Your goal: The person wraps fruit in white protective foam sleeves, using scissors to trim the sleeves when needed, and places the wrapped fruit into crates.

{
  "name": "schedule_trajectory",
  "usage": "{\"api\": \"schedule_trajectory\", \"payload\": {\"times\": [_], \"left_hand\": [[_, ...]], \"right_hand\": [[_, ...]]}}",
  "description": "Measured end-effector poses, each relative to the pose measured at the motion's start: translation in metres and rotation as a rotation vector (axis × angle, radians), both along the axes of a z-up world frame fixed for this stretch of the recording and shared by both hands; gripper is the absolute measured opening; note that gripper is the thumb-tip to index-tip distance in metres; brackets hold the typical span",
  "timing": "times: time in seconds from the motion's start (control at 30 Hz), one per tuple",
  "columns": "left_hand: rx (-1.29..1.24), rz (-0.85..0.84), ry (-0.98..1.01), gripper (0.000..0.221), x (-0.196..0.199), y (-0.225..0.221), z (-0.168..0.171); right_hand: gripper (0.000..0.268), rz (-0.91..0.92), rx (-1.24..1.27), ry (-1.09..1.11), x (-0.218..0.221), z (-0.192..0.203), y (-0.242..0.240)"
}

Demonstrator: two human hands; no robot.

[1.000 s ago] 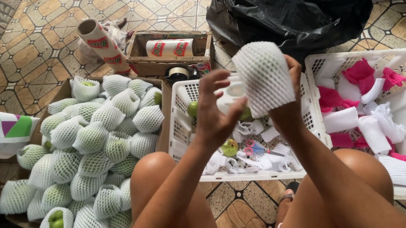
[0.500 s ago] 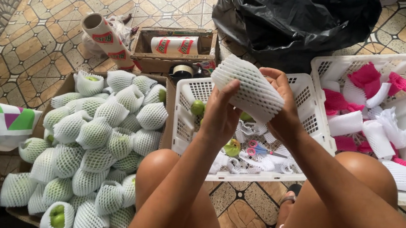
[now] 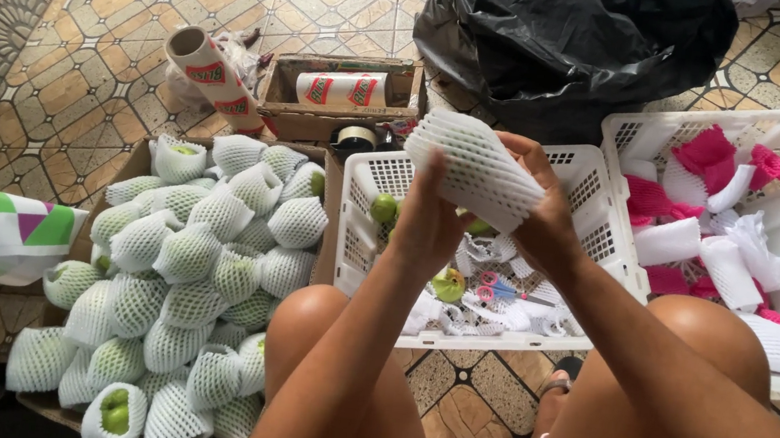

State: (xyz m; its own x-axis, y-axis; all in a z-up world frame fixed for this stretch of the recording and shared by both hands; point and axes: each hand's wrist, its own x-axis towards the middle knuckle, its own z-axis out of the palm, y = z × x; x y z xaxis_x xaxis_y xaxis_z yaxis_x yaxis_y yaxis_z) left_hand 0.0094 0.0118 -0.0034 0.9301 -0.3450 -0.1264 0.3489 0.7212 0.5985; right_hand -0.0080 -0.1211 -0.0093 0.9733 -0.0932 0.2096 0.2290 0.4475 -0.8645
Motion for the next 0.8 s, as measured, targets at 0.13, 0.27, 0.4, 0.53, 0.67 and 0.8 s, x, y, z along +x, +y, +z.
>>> {"api": "schedule_trajectory", "payload": {"times": [0.13,0.27,0.4,0.53,0.67,0.8], "left_hand": [[-0.022,-0.015,-0.003,0.092,-0.002,-0.001,0.004],[0.021,0.04,0.011,0.085,0.0,-0.011,-0.008],[0.079,0.007,-0.015,0.09,0.007,-0.013,-0.014],[0.238,-0.021,-0.137,0.079,0.02,0.007,-0.012],[0.253,-0.005,-0.113,0.061,0.029,0.032,-0.005],[0.119,0.029,-0.066,0.109,0.028,0.053,0.032]], "right_hand": [[0.052,-0.009,0.018,0.008,-0.005,0.001,0.006],[0.049,-0.008,0.069,0.014,0.001,-0.009,0.003],[0.05,0.03,0.053,0.017,0.013,-0.03,-0.011],[0.048,0.032,-0.009,0.043,0.004,0.002,-0.014],[0.055,0.148,-0.128,0.07,0.006,0.005,-0.021],[0.087,0.563,-0.23,0.342,0.039,-0.035,-0.044]]}}
